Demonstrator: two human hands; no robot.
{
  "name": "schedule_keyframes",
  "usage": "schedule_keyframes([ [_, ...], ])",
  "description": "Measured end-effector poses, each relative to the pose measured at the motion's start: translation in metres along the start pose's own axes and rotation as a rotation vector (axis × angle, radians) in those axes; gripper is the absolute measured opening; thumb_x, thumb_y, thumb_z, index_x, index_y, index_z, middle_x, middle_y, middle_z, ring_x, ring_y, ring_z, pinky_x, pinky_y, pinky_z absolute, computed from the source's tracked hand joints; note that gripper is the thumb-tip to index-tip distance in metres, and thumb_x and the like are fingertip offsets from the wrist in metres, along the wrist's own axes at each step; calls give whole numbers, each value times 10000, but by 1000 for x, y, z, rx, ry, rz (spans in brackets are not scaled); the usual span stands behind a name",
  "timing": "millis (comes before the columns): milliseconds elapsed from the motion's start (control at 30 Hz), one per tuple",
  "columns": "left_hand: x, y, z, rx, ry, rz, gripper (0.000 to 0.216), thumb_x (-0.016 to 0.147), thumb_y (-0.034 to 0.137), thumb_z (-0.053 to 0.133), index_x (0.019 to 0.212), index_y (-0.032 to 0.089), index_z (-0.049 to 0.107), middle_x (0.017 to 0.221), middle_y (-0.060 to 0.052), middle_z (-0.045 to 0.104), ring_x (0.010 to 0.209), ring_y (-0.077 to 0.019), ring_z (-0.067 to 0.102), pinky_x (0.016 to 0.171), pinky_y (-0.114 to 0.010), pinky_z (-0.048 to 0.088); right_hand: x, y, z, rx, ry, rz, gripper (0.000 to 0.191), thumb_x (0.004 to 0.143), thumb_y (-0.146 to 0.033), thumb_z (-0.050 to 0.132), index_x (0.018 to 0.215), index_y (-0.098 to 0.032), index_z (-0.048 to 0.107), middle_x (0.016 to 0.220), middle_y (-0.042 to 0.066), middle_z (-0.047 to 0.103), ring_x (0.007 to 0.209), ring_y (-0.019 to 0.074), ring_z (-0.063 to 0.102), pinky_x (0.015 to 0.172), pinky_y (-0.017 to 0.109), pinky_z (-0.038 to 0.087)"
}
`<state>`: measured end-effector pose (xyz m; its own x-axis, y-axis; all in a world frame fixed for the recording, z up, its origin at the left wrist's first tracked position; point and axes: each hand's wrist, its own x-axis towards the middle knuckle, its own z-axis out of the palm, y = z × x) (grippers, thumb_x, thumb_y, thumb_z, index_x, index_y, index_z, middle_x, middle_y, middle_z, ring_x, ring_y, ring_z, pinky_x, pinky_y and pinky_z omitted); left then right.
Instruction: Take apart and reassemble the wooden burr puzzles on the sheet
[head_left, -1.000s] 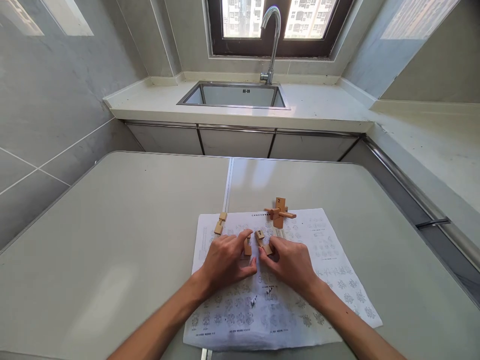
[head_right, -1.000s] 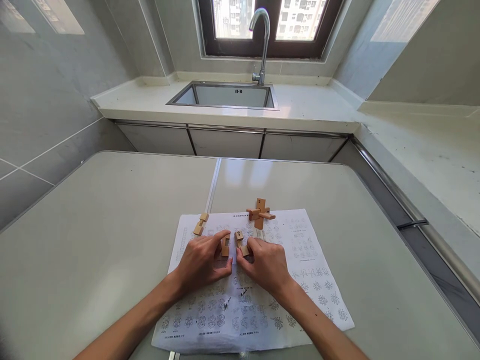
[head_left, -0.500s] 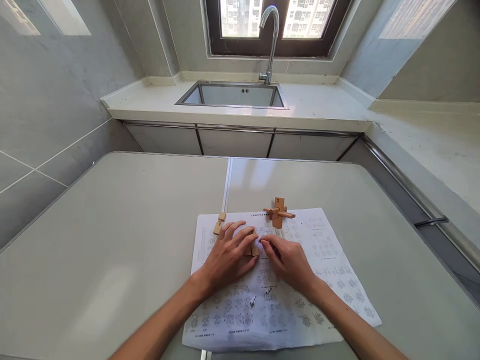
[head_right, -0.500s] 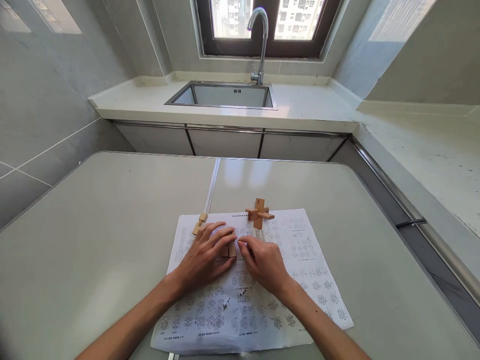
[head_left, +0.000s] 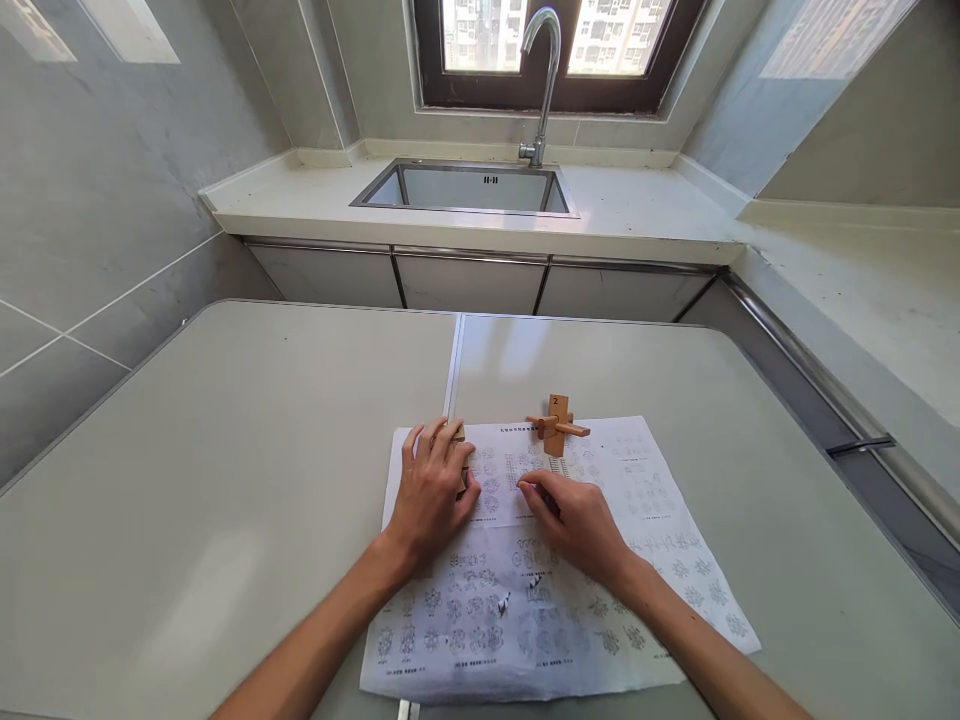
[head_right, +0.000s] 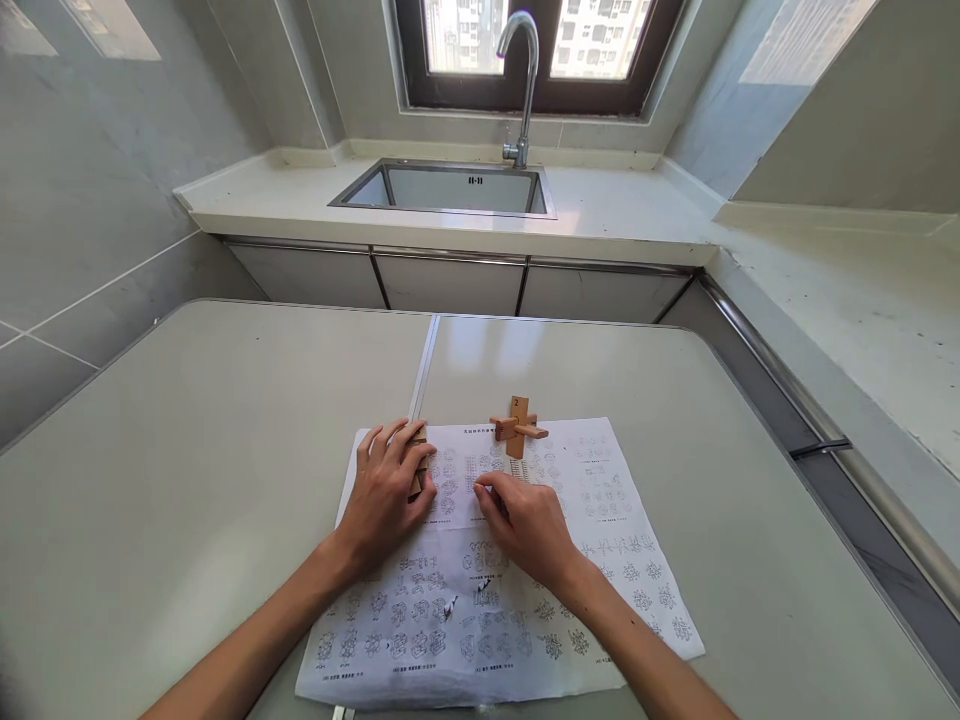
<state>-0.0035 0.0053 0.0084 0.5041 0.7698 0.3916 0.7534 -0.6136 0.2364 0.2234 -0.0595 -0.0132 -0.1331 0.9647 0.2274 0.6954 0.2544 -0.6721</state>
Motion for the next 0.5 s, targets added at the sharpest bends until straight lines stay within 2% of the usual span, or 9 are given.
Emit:
schedule_keyframes([
  [167, -1, -2, 1, 52, 44, -48, 339, 895, 39, 553, 1171, 192, 676, 1451, -158, 639, 1429, -401, 513, 1224, -687, 342, 1, 0, -1, 24, -11, 2, 299, 1109, -349, 465, 1025, -206, 714, 832, 74, 777, 657, 201, 690, 621, 297, 445],
  [300, -2, -1, -1, 28, 59, -30, 406, 892, 3, 528, 1219, 205, 662, 1460, -142, 627, 1453, -390, 491, 1232, -680, 346, 2, 0, -2, 49, 6, 15, 303, 1108, -361, 469, 1010, -214, 715, 807, 61, 762, 643, 200, 680, 620, 303, 462],
  [400, -2, 7, -5, -67, 58, 95, 382, 910, 5, 523, 1203, 210, 657, 1416, -140, 644, 1419, -357, 525, 1174, -598, 450, 3, 1, -3, 76, 13, 37, 289, 1104, -375, 477, 1011, -225, 705, 797, 51, 751, 647, 202, 672, 633, 310, 469],
  [433, -3, 10, -5, -111, 51, 165, 365, 915, 6, 519, 1183, 212, 657, 1365, -135, 669, 1358, -334, 574, 1128, -552, 497, 4, 1, -3, 89, 9, 44, 281, 1102, -377, 479, 1010, -228, 699, 810, 52, 754, 661, 205, 676, 641, 313, 470],
  [500, -6, 19, -5, -198, 9, 302, 337, 919, 6, 511, 1145, 208, 657, 1190, -108, 722, 1112, -259, 686, 967, -424, 577, 4, 3, -3, 117, -2, 56, 268, 1099, -372, 482, 995, -233, 687, 826, 52, 754, 685, 211, 680, 654, 317, 467],
])
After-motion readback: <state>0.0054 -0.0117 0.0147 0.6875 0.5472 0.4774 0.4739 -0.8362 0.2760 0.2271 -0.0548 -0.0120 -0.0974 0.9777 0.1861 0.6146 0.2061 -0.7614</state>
